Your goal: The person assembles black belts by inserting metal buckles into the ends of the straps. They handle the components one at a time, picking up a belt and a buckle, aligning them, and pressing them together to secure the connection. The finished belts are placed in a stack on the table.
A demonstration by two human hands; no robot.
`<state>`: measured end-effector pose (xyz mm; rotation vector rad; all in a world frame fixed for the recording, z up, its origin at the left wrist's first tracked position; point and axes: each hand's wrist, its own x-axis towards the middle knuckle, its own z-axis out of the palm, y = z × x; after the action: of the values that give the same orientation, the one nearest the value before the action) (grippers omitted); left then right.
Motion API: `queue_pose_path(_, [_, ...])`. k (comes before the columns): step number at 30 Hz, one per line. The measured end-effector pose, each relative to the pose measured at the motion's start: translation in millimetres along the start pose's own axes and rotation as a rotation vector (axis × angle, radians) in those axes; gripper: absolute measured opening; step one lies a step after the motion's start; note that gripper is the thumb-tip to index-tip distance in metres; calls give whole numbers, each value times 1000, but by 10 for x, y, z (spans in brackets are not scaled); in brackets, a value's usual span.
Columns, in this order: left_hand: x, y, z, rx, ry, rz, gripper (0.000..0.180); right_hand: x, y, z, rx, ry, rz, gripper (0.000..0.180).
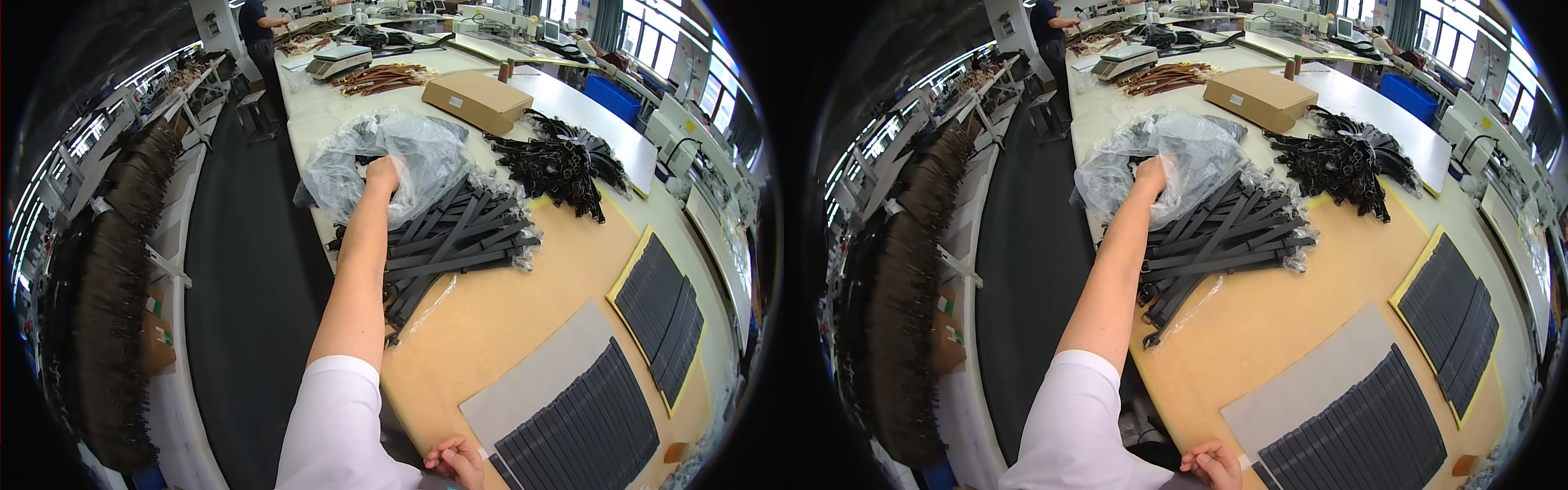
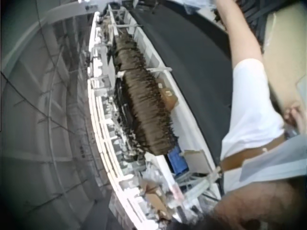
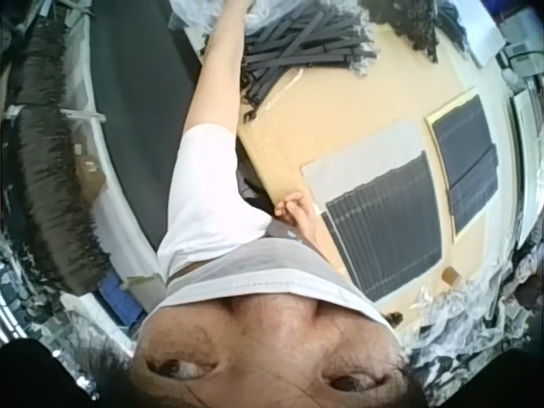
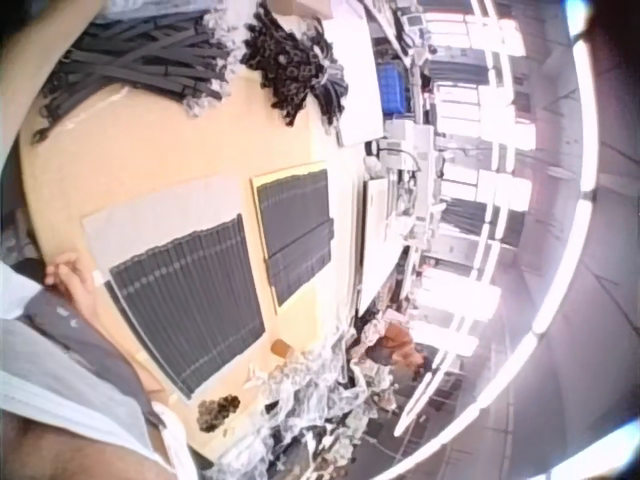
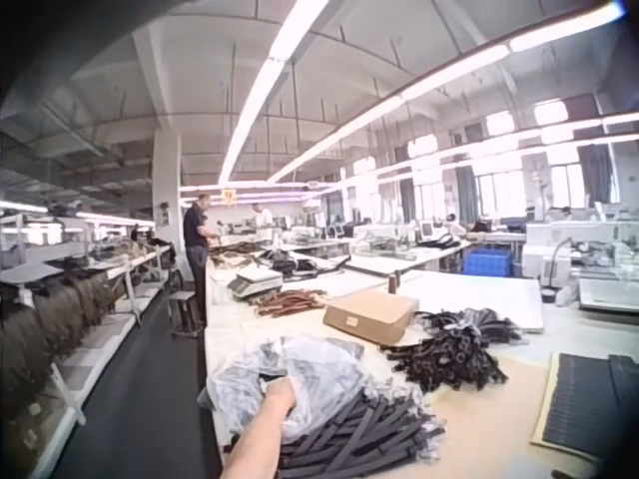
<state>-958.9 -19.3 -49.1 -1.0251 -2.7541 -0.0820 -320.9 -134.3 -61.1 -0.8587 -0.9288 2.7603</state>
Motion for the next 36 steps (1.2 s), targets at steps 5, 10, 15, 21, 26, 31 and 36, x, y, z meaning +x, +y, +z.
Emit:
queue_pose_path(5, [-151, 250, -429, -104, -29, -129, 28, 11, 63, 28, 54, 37, -58, 10])
queue_pose_path(10, [-265, 22, -741, -109, -57, -99, 34, -37, 104, -42, 44, -60, -74, 13])
queue_pose_path(15, [-543, -96, -919, -351, 48, -150, 40, -69, 159, -66, 39, -144, -145, 14])
queue_pose_path(21, [-1003, 124, -1450, -1187, 173, 57, 32, 13, 232, -186, 24, -243, -203, 21])
queue_pose_path(26, [-2256, 1279, -1722, -1711, -285, 189, 8, 110, 202, -242, -164, -264, -243, 28])
queue_pose_path(31, [-3725, 2569, -1676, -1935, -677, 481, 11, -428, -11, -200, 162, 143, -734, 31])
queue_pose_path(36, [-5230, 4085, -1924, -1902, -1132, 625, 9, -1448, -350, -744, 348, 471, -1269, 36])
